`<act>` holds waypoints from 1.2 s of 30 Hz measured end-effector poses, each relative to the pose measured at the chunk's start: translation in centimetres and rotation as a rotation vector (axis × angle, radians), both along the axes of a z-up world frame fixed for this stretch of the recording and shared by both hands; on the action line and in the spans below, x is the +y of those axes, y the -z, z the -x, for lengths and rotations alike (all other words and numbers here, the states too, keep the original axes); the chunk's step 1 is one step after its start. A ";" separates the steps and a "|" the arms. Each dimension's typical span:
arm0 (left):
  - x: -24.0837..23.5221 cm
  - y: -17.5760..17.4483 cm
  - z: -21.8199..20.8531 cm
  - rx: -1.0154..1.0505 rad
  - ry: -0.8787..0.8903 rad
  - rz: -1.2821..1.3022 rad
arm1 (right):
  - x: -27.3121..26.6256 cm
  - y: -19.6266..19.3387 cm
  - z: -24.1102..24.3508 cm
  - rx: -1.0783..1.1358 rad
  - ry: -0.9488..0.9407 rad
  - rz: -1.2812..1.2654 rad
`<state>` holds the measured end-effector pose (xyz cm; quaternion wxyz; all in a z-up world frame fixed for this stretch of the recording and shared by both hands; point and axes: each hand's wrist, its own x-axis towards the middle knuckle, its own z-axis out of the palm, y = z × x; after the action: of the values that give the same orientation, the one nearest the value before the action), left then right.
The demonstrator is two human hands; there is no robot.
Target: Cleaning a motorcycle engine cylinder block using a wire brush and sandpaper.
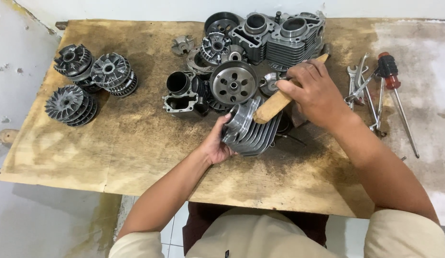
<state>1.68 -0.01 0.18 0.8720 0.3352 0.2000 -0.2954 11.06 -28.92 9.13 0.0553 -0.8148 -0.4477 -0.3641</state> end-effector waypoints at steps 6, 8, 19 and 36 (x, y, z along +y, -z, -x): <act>-0.1 -0.6 0.1 -0.016 0.024 -0.022 | -0.9 1.1 -1.7 0.029 0.033 0.004; 0.1 -0.3 0.1 -0.010 0.016 -0.004 | -2.1 3.2 -3.9 0.028 0.089 0.020; 0.4 -0.6 0.2 -0.367 0.191 -0.070 | -1.7 -6.7 5.1 0.648 0.412 -0.178; 2.9 -3.9 3.3 -1.567 -0.208 -1.136 | -0.7 -4.7 14.3 1.056 0.189 -0.280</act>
<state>-1.58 2.90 4.04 0.4881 0.7881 -0.2958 0.2306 -3.28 -29.64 13.79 0.3469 -0.9083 -0.2314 0.0343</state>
